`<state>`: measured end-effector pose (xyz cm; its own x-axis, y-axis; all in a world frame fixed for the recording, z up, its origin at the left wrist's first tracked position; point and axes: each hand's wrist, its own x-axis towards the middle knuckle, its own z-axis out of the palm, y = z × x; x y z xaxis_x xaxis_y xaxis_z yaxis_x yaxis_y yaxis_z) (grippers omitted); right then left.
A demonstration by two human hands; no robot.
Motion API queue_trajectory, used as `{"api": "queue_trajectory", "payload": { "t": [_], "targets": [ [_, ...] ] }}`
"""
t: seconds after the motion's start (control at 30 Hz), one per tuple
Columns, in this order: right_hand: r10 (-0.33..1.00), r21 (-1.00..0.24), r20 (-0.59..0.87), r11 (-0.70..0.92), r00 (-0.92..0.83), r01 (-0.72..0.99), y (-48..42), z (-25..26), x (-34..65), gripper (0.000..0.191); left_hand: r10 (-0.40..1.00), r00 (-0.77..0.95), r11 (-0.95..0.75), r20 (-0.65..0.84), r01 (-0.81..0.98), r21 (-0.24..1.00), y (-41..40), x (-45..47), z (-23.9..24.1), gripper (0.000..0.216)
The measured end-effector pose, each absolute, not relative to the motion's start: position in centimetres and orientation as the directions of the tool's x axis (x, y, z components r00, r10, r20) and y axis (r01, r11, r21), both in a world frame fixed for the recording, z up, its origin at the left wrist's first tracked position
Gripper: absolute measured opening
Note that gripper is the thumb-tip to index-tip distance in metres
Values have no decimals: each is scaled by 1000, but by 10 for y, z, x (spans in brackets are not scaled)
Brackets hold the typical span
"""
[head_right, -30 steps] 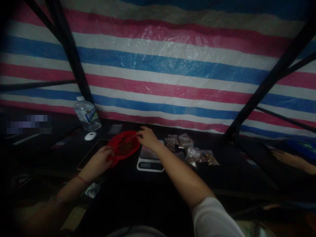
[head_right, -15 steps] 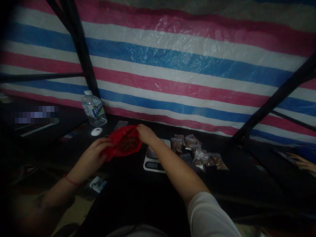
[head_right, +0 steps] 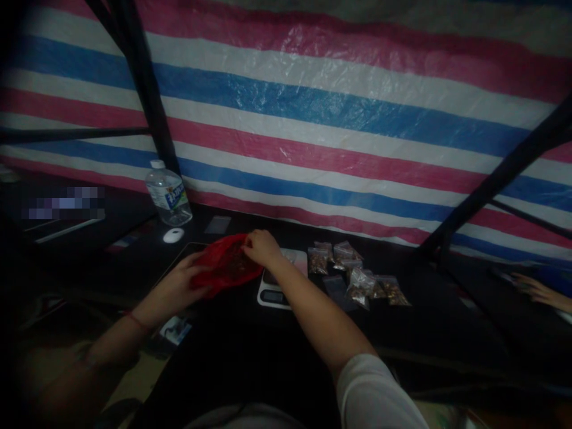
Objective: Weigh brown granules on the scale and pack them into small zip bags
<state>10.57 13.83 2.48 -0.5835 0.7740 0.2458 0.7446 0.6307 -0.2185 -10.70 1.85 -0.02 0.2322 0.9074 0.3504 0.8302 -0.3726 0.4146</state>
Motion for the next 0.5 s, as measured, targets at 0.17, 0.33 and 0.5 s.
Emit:
{"api": "queue_trajectory", "payload": {
  "t": [0.17, 0.33, 0.5],
  "targets": [
    [889, -292, 165, 457, -427, 840, 158, 24, 95, 62, 931, 213, -329, 295, 839, 434, 19, -106, -5, 41],
    [842, -184, -242, 448, -482, 875, 182, 24, 76, 30, 985, 83, -143, 153, 885, 443, 16, -102, -7, 58],
    [803, -234, -184, 525, -567, 818, 184, 28, 72, 20, 980, 42, -128, 196, 884, 450, 20, -100, -4, 57]
  ]
}}
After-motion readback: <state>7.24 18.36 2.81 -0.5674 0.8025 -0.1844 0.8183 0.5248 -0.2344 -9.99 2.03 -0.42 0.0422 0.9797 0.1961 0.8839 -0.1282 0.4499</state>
